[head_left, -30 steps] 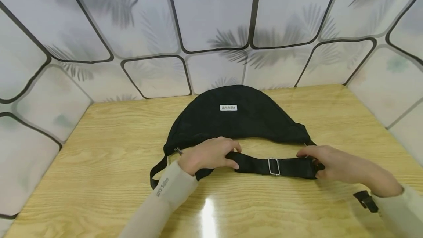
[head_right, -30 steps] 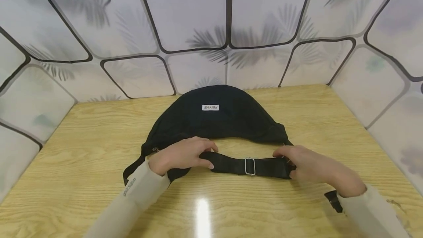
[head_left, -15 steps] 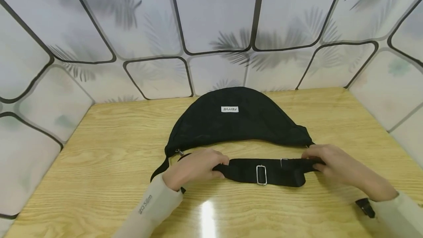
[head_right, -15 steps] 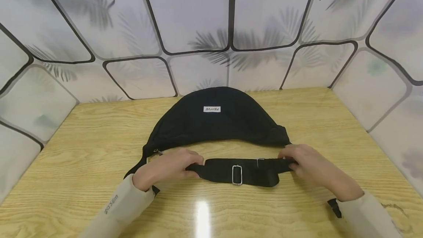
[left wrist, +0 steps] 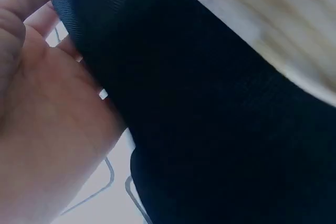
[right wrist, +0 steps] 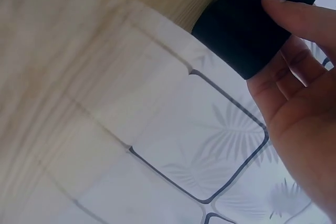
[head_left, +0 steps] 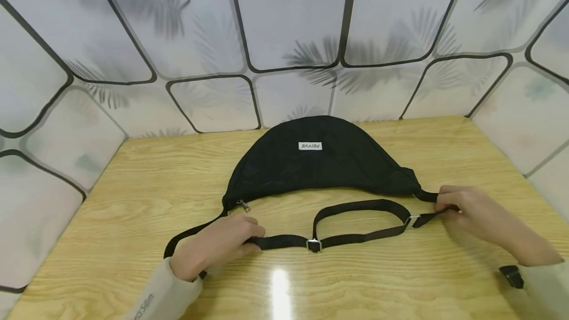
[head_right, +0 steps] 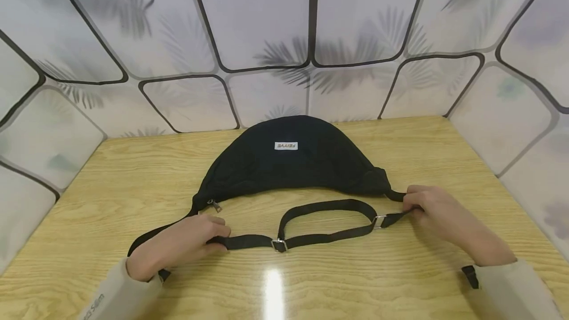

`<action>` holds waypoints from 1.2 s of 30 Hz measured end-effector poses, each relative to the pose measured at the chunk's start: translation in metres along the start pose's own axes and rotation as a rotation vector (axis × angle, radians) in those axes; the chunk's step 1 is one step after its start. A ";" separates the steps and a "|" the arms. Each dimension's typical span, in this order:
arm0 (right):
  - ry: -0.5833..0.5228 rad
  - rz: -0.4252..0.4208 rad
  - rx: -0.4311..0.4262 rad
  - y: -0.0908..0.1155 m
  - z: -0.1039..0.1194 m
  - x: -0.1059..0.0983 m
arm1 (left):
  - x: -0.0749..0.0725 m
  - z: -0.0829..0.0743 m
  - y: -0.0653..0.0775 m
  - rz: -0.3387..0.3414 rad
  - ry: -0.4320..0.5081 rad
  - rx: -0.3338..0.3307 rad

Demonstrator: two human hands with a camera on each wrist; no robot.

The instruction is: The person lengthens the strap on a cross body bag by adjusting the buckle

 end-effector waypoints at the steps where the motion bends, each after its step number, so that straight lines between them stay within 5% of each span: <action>1: 0.005 -0.003 -0.005 0.001 -0.001 -0.001 | 0.000 0.001 0.004 0.002 -0.001 -0.003; 18: -0.042 0.023 -0.053 0.001 -0.007 0.000 | 0.007 0.028 0.042 0.025 0.167 -0.057; 24: -0.020 0.147 0.026 0.003 -0.012 0.007 | 0.005 0.042 0.050 -0.018 0.220 -0.143; 31: -0.169 0.173 0.127 0.006 -0.018 0.008 | -0.009 0.070 0.067 -0.131 0.269 -0.274; 36: -0.023 0.145 0.169 0.005 -0.021 0.007 | -0.017 0.083 0.072 -0.186 0.185 -0.273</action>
Point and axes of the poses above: each hand's wrist, its own y-axis away from the middle knuckle, its own x-axis out of the palm, z = x × y, the point moved 7 cm from there along -y, towards the middle knuckle, and after that the axes turned 2 degrees about y, right-handed, at the moved point
